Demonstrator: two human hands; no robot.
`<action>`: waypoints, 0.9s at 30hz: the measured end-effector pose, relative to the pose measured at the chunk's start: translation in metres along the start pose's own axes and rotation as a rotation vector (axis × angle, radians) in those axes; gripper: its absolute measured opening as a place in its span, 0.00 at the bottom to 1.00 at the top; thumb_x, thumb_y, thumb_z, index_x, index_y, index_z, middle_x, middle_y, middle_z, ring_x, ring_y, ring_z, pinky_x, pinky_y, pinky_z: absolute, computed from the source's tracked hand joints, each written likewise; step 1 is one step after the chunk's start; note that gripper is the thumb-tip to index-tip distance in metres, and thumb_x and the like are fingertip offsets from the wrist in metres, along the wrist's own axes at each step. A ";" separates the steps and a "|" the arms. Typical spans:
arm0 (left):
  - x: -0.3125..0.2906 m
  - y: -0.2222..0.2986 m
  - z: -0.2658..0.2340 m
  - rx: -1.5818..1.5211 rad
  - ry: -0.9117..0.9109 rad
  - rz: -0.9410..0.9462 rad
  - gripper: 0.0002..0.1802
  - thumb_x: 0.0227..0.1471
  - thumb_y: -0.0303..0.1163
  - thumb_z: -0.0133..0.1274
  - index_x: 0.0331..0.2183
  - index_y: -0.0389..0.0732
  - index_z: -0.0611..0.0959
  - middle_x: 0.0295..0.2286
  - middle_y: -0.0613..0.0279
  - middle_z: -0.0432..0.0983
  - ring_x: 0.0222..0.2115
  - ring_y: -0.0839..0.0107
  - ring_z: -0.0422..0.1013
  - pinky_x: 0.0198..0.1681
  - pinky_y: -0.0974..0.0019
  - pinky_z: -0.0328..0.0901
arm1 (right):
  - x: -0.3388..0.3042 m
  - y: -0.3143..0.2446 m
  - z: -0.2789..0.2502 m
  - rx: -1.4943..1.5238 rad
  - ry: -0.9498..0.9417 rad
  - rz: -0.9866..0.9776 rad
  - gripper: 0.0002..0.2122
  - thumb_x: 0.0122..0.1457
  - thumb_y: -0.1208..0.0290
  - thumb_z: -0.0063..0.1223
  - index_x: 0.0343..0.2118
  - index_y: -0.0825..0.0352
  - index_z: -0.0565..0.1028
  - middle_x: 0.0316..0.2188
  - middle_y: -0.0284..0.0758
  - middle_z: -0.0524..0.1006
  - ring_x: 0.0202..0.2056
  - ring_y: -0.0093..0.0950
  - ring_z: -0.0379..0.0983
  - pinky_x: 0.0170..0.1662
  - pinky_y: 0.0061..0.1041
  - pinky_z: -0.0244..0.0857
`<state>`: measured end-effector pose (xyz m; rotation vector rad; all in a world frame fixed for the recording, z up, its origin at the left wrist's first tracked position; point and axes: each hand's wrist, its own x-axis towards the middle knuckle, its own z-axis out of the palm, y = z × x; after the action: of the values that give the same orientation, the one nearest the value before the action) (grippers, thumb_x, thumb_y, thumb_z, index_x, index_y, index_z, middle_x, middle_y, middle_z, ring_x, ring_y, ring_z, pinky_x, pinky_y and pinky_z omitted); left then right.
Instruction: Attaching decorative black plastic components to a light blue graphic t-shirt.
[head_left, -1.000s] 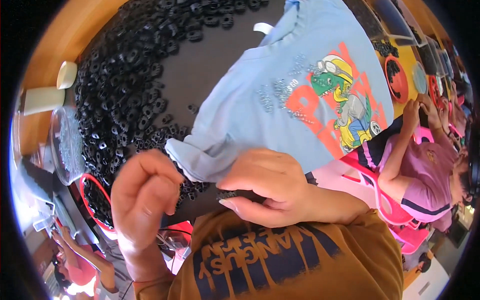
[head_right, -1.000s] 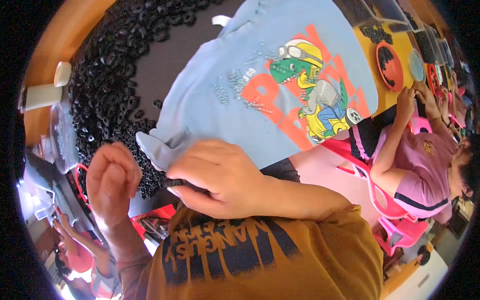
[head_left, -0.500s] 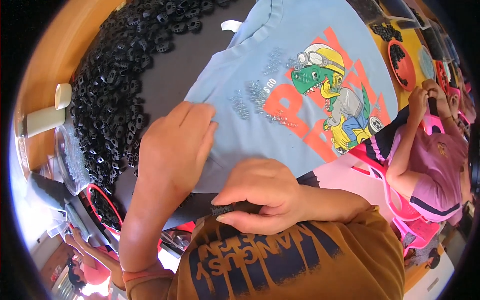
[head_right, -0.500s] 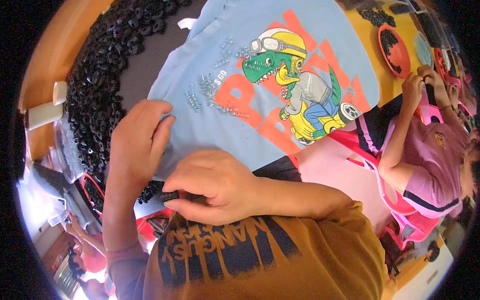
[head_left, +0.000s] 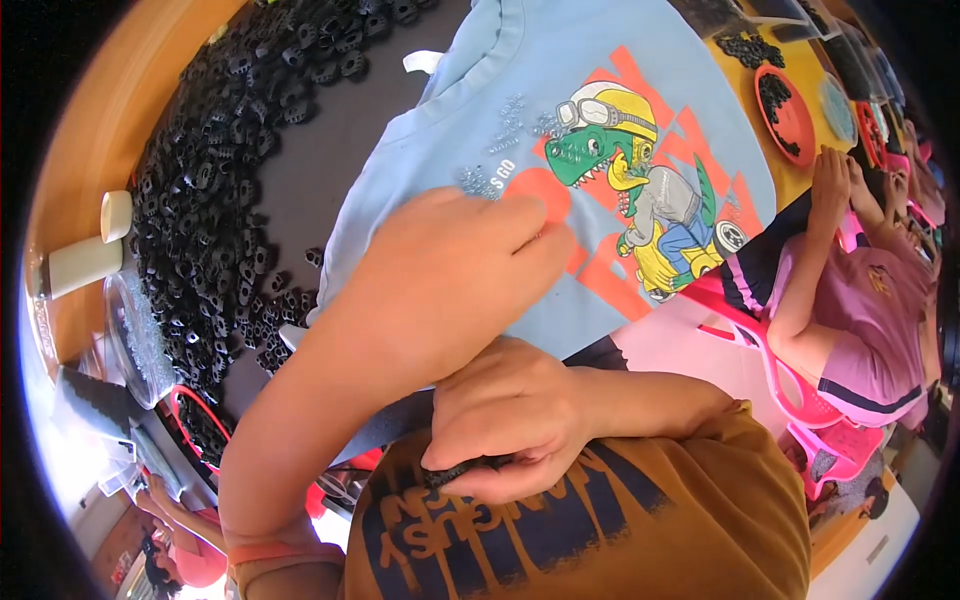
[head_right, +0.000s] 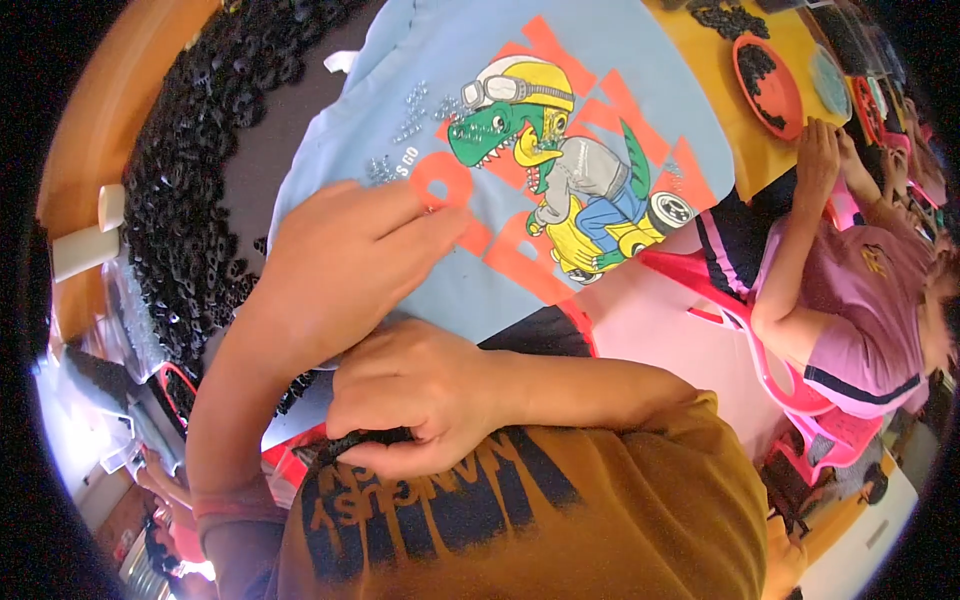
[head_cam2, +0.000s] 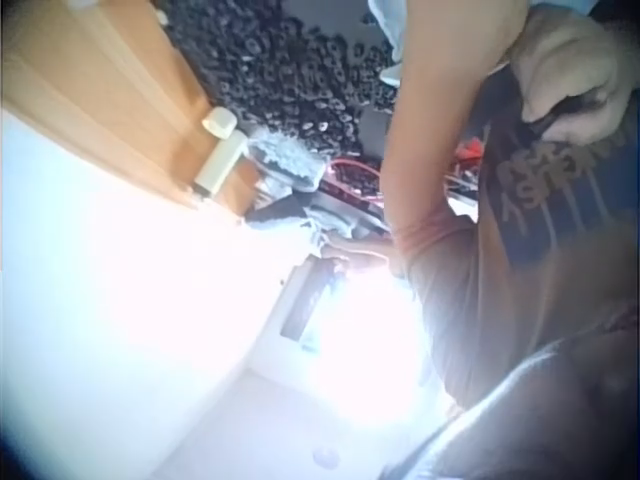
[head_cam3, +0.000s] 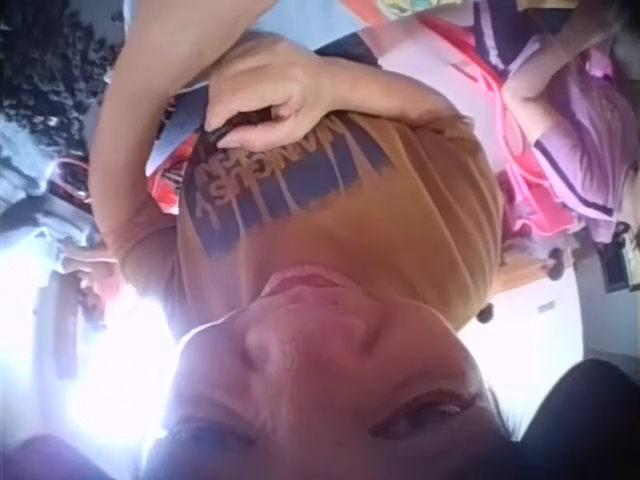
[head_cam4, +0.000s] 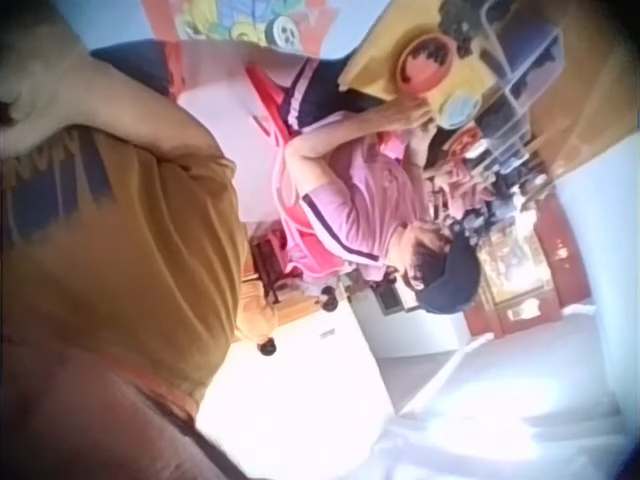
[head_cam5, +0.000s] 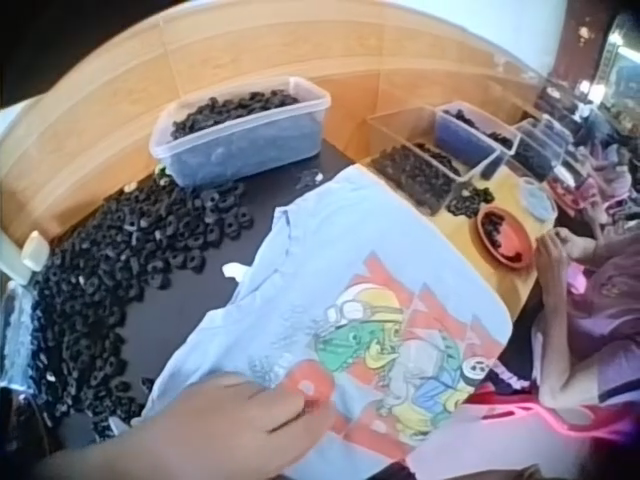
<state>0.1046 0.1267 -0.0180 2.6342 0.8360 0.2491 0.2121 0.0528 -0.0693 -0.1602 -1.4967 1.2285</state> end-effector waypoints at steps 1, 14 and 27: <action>0.003 -0.002 0.004 0.044 0.004 0.017 0.10 0.39 0.28 0.52 0.31 0.43 0.78 0.20 0.63 0.67 0.21 0.63 0.67 0.23 0.62 0.60 | 0.000 0.000 0.000 0.002 -0.006 -0.010 0.08 0.43 0.78 0.59 0.29 0.69 0.75 0.20 0.33 0.74 0.19 0.29 0.70 0.21 0.25 0.59; -0.045 0.013 -0.036 -0.999 0.281 -0.593 0.04 0.49 0.24 0.50 0.30 0.36 0.74 0.23 0.70 0.67 0.23 0.82 0.61 0.26 0.76 0.57 | 0.004 -0.022 -0.004 0.425 0.340 0.480 0.08 0.51 0.79 0.56 0.35 0.69 0.74 0.27 0.31 0.75 0.28 0.18 0.71 0.31 0.18 0.64; -0.107 0.040 -0.031 -1.542 0.605 -0.720 0.08 0.55 0.28 0.45 0.37 0.36 0.70 0.26 0.67 0.69 0.25 0.84 0.64 0.26 0.81 0.56 | 0.020 -0.017 0.025 0.654 0.359 0.655 0.11 0.57 0.82 0.48 0.44 0.72 0.69 0.35 0.36 0.76 0.37 0.19 0.72 0.40 0.16 0.66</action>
<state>0.0299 0.0429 0.0202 0.7602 1.0386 0.9888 0.1939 0.0439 -0.0389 -0.4247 -0.6807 2.0263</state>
